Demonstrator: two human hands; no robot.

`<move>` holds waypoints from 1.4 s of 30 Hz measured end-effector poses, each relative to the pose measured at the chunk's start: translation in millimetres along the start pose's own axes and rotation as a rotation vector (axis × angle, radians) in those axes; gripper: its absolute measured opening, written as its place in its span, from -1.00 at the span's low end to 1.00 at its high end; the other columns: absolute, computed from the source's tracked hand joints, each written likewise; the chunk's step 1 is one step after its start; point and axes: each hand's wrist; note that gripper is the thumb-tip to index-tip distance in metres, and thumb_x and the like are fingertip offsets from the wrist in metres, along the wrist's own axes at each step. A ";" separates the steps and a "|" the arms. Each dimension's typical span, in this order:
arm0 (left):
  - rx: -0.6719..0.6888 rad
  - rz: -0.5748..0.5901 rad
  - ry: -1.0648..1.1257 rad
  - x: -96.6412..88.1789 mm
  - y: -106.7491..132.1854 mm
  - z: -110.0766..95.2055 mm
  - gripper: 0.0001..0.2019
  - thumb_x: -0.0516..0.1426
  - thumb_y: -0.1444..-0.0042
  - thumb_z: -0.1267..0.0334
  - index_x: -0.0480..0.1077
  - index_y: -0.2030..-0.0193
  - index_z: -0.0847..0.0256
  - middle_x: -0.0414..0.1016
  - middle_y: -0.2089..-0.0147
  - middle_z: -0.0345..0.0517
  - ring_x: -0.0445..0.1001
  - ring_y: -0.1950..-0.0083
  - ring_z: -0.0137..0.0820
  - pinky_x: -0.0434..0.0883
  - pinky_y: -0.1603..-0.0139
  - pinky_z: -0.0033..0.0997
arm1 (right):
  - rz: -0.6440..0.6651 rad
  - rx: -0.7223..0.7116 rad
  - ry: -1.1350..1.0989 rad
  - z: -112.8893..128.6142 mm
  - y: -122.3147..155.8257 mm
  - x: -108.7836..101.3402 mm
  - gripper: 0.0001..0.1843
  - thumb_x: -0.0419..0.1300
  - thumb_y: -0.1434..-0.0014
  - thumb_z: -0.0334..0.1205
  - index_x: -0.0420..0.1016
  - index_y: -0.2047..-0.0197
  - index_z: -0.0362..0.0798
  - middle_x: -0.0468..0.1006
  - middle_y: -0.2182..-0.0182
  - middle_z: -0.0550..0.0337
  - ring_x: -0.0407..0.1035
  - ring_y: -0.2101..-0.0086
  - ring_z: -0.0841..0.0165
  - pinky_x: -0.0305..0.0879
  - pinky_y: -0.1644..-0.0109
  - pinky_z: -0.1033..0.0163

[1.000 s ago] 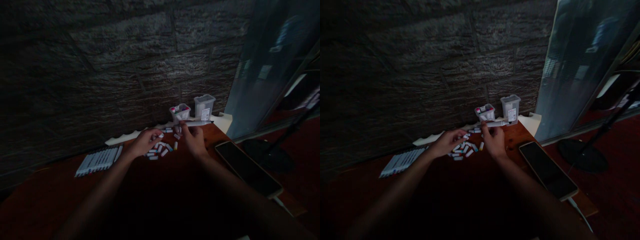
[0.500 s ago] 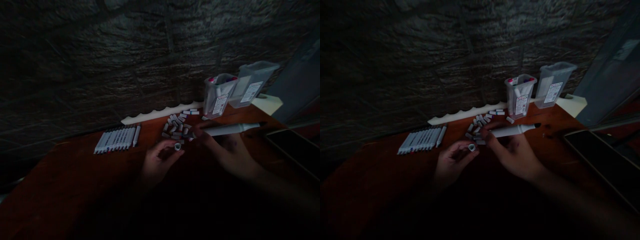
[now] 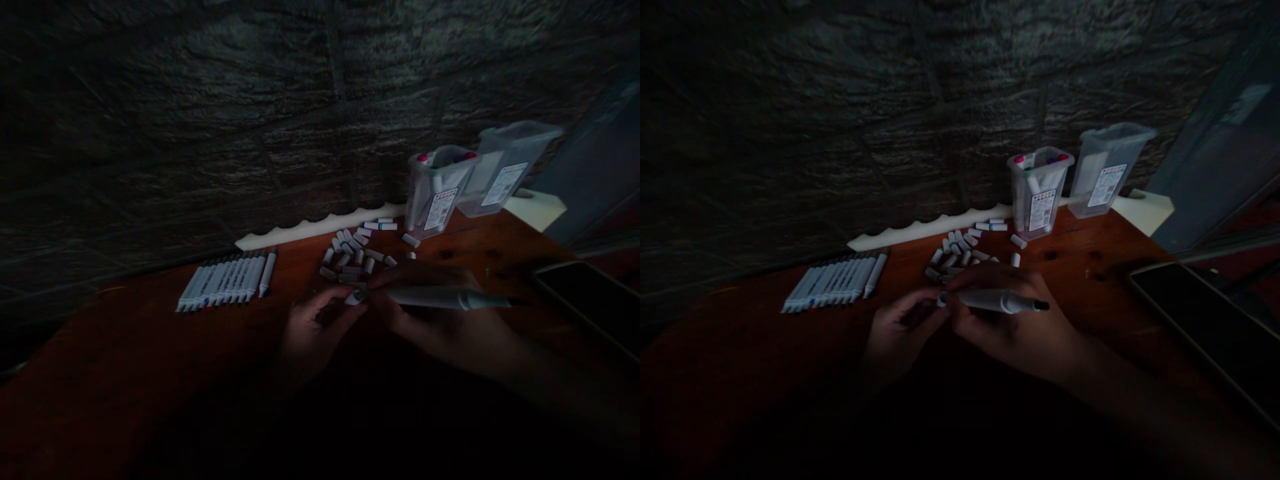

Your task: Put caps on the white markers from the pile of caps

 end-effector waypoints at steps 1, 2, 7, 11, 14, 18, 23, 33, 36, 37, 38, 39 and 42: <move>0.012 0.003 0.003 -0.4 0.0 0.2 -0.87 0.23 -0.07 0.31 0.52 0.21 0.18 0.65 0.27 -0.16 0.61 0.29 -0.42 0.55 0.25 -0.49 | 0.014 -0.025 0.026 -0.5 -0.1 -0.9 -0.87 0.27 -0.12 -0.34 0.53 0.21 -0.04 0.63 0.28 0.20 0.53 0.28 0.39 0.46 0.18 0.31; 0.021 0.004 0.002 -0.7 0.0 0.3 -0.87 0.22 -0.08 0.31 0.52 0.20 0.17 0.65 0.27 -0.17 0.61 0.28 -0.42 0.55 0.24 -0.49 | 0.026 -0.046 0.046 -1.0 -0.3 -1.6 -0.88 0.27 -0.12 -0.35 0.52 0.22 -0.05 0.63 0.27 0.20 0.53 0.28 0.39 0.46 0.18 0.32; 0.033 0.016 -0.064 -2.6 1.1 -1.0 -0.86 0.22 -0.09 0.30 0.53 0.18 0.14 0.65 0.25 -0.18 0.61 0.28 -0.42 0.55 0.25 -0.50 | 0.063 -0.096 0.100 0.1 -1.5 -2.5 -0.85 0.23 -0.17 -0.35 0.51 0.15 -0.06 0.63 0.24 0.18 0.52 0.24 0.41 0.45 0.17 0.34; 0.068 -0.002 -0.127 -4.9 0.8 -0.4 -0.86 0.24 -0.08 0.29 0.54 0.20 0.12 0.65 0.28 -0.20 0.60 0.32 -0.43 0.53 0.28 -0.50 | 0.124 -0.144 0.120 2.1 -1.6 -2.9 -0.80 0.19 -0.20 -0.35 0.50 0.09 -0.01 0.62 0.20 0.18 0.52 0.21 0.38 0.46 0.15 0.30; 0.030 -0.003 -0.093 -5.4 1.4 -0.9 -0.88 0.23 -0.09 0.30 0.54 0.21 0.13 0.65 0.28 -0.21 0.60 0.31 -0.44 0.52 0.28 -0.52 | 0.051 -0.156 0.241 -7.9 -3.8 -10.6 -0.83 0.17 -0.21 -0.34 0.53 0.14 0.00 0.63 0.21 0.15 0.53 0.23 0.32 0.48 0.17 0.24; -0.057 0.001 0.015 -1.7 6.1 -5.9 -0.90 0.26 -0.06 0.29 0.55 0.24 0.15 0.66 0.26 -0.18 0.61 0.24 -0.40 0.52 0.17 -0.48 | -0.156 0.004 0.403 -32.9 -9.0 -25.7 -0.84 0.17 -0.21 -0.30 0.55 0.16 -0.06 0.62 0.23 0.06 0.53 0.27 0.24 0.48 0.21 0.16; -0.176 0.041 0.139 2.5 8.6 -7.3 -0.91 0.25 -0.06 0.29 0.54 0.26 0.16 0.65 0.27 -0.15 0.59 0.26 -0.40 0.51 0.22 -0.47 | -0.162 0.098 0.251 -33.1 -11.2 -22.2 -0.81 0.19 -0.22 -0.23 0.53 0.11 -0.05 0.62 0.20 0.11 0.53 0.24 0.29 0.48 0.16 0.19; -0.282 0.054 0.284 3.7 6.6 -4.4 -0.87 0.25 -0.04 0.28 0.51 0.24 0.17 0.62 0.31 -0.16 0.53 0.42 -0.49 0.48 0.41 -0.56 | -0.129 0.221 -0.088 -22.1 -11.1 -10.8 -0.87 0.20 -0.22 -0.21 0.54 0.19 0.00 0.62 0.22 0.17 0.51 0.18 0.31 0.48 0.11 0.24; -0.292 0.062 0.277 3.8 6.9 -4.1 -0.79 0.26 -0.02 0.29 0.51 0.16 0.15 0.63 0.26 -0.15 0.54 0.40 -0.48 0.50 0.39 -0.55 | -0.116 0.156 -0.086 -14.3 -9.9 -10.9 -0.93 0.23 -0.20 -0.23 0.54 0.27 0.00 0.62 0.31 0.21 0.52 0.27 0.36 0.47 0.17 0.28; -0.289 0.063 0.263 3.6 6.9 -3.5 -0.79 0.27 -0.02 0.29 0.52 0.15 0.15 0.63 0.27 -0.15 0.55 0.39 -0.47 0.50 0.38 -0.54 | -0.127 0.126 -0.081 -11.7 -9.3 -10.8 -0.94 0.24 -0.19 -0.25 0.54 0.26 0.00 0.62 0.31 0.22 0.52 0.28 0.37 0.47 0.17 0.29; -0.284 0.064 0.245 3.5 6.9 -2.9 -0.80 0.27 -0.02 0.28 0.53 0.17 0.15 0.63 0.28 -0.15 0.55 0.39 -0.47 0.50 0.37 -0.54 | -0.132 0.095 -0.074 -9.3 -8.7 -10.6 -0.94 0.25 -0.17 -0.27 0.54 0.25 0.00 0.62 0.29 0.23 0.51 0.28 0.38 0.46 0.16 0.30; -0.279 0.062 0.227 3.3 6.8 -2.4 -0.82 0.27 -0.02 0.28 0.53 0.19 0.15 0.63 0.30 -0.16 0.55 0.39 -0.46 0.50 0.37 -0.54 | -0.122 0.064 -0.065 -7.5 -8.0 -10.4 -0.93 0.27 -0.16 -0.29 0.54 0.24 -0.01 0.62 0.28 0.23 0.51 0.27 0.39 0.45 0.15 0.30; -0.258 0.071 0.199 2.5 5.7 -2.2 -0.87 0.26 -0.03 0.29 0.55 0.23 0.14 0.62 0.36 -0.20 0.54 0.41 -0.48 0.48 0.38 -0.56 | -0.048 -0.010 -0.031 -5.2 -5.3 -9.0 -0.91 0.29 -0.13 -0.33 0.54 0.25 -0.03 0.62 0.27 0.21 0.51 0.25 0.40 0.43 0.14 0.31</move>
Point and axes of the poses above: each hand's wrist, its own y-axis away from the middle knuckle, its own x-axis out of the palm, z = x × y
